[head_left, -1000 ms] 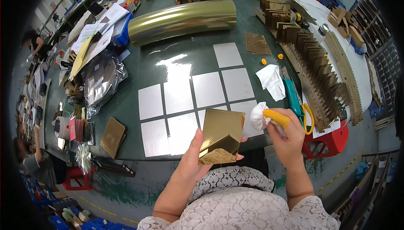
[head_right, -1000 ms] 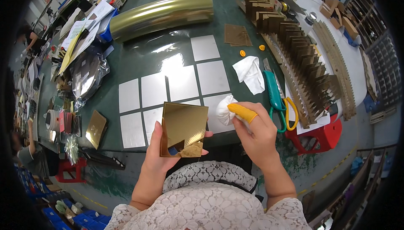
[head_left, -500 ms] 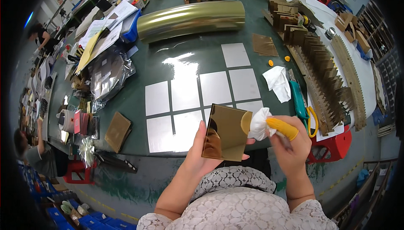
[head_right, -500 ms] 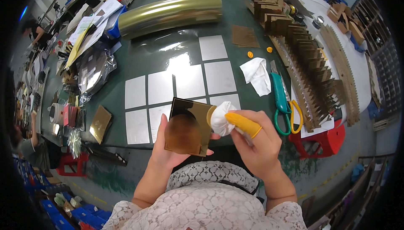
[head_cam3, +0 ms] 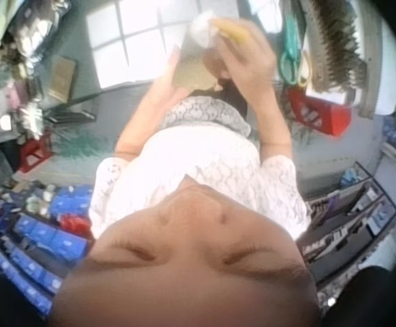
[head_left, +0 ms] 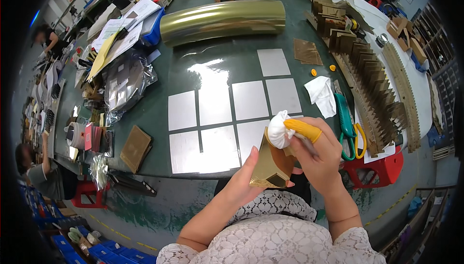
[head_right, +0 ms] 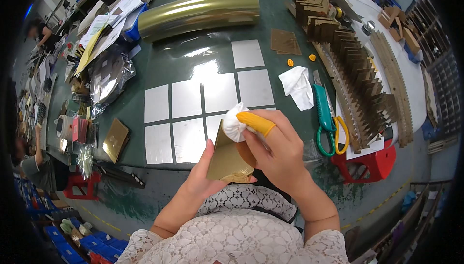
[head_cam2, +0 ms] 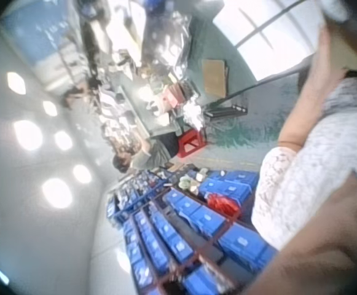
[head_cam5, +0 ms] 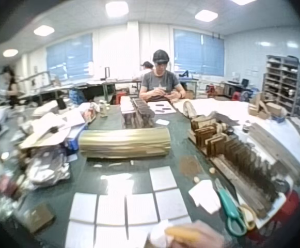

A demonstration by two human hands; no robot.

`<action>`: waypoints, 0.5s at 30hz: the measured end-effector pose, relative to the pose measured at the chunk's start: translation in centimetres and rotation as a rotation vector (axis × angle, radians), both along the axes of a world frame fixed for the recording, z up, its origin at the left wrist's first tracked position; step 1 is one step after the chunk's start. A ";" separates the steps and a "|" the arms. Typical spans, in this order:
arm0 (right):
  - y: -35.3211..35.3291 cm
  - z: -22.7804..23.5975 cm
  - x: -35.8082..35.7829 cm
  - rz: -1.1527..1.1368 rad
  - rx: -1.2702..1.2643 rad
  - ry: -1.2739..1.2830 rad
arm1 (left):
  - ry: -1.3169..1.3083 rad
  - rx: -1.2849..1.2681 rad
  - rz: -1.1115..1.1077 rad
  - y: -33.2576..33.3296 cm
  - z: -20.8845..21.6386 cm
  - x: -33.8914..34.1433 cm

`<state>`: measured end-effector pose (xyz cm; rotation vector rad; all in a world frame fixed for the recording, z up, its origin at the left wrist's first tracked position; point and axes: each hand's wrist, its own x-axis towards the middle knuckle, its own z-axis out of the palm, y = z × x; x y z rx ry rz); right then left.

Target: The person wipes the surface of small, square, gold-colored metal sheets using a white cloth. They handle the sheets one at a time, picking them up from a table, wiping both sides, and placing them back down.

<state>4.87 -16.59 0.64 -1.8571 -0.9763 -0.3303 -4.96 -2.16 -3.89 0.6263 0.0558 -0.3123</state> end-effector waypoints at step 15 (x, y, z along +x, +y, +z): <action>0.3 -0.3 -3.6 0.292 -0.082 -0.002 | 0.157 0.011 0.135 1.1 -1.6 -0.2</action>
